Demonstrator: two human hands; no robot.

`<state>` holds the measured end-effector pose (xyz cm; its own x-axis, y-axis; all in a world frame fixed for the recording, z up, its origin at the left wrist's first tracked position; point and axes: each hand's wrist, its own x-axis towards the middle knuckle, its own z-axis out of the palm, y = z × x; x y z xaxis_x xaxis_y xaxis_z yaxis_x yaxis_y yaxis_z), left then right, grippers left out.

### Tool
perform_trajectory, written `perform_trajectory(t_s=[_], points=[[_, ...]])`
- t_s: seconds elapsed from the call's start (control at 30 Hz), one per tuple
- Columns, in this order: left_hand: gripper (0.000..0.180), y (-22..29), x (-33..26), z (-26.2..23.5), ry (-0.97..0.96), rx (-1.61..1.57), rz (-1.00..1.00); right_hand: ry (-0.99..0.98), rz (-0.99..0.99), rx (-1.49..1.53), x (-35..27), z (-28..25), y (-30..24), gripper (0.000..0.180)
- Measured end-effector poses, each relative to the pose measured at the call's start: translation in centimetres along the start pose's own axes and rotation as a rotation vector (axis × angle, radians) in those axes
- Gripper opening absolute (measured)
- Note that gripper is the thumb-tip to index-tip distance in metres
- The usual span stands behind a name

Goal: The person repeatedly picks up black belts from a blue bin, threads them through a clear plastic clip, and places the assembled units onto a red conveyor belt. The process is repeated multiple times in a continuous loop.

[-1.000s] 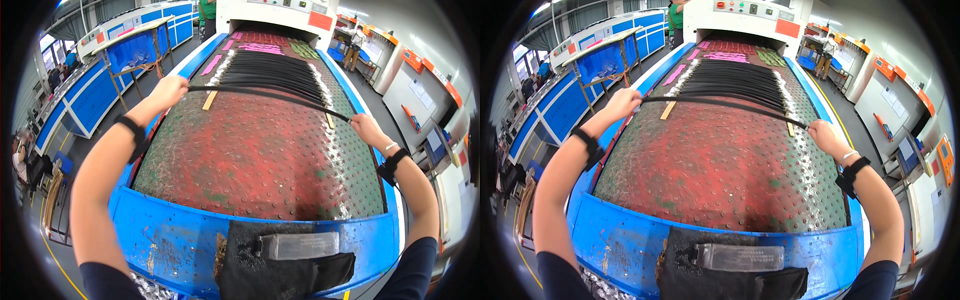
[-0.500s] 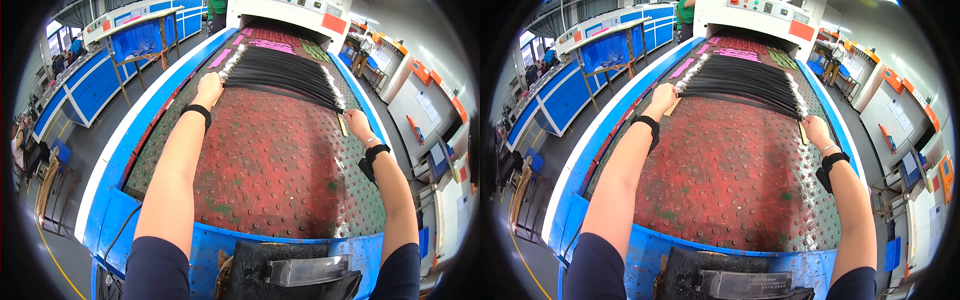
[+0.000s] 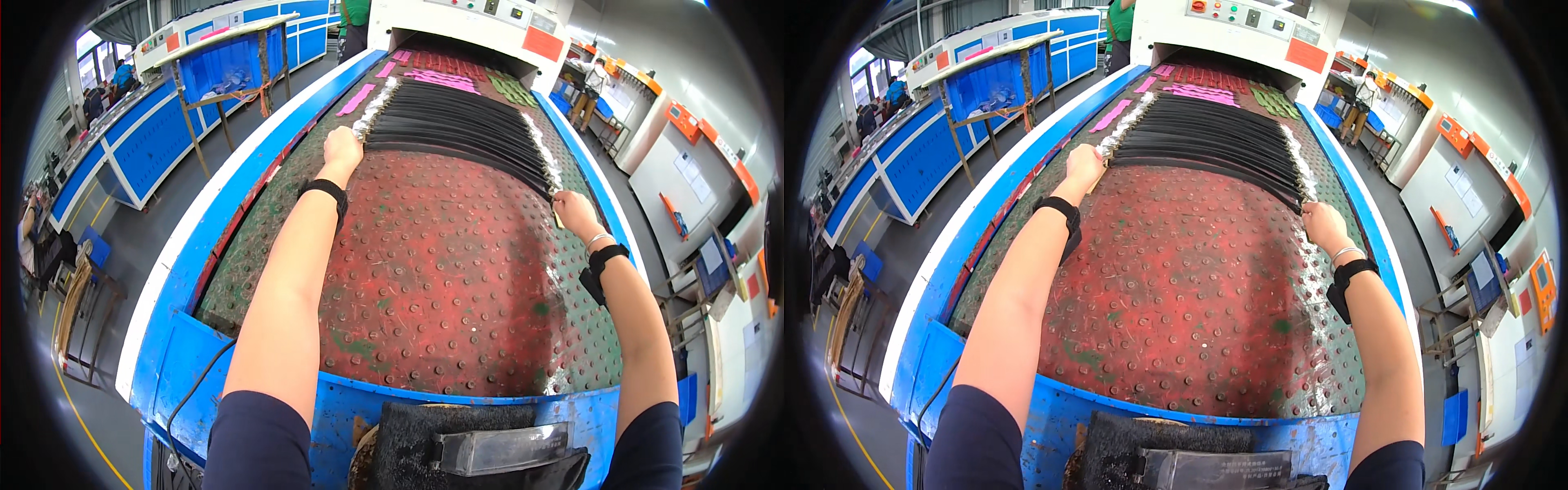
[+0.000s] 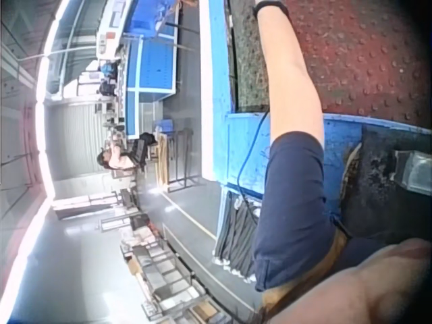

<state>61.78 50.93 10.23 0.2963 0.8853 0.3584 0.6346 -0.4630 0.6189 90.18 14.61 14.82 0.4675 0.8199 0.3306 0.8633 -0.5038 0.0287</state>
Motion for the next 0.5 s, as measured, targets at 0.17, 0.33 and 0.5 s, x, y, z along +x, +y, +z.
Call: perform_trajectory(t_s=[0.17, 0.33, 0.5], points=[[0.018, 1.3, -0.8, -0.9, -0.013, 0.019, -0.066, -0.008, 0.006, 0.0, -0.3, 0.5, 0.4, 0.021], [0.023, 0.8, -0.9, -1.5, -0.093, 0.14, -0.037, -0.063, 0.044, -0.012, -0.3, 0.3, 0.0, 0.018], [0.024, 0.9, -1.8, -1.9, -0.112, 0.315, -0.028, -0.113, 0.079, -0.018, -0.4, 0.5, 0.1, 0.02]])
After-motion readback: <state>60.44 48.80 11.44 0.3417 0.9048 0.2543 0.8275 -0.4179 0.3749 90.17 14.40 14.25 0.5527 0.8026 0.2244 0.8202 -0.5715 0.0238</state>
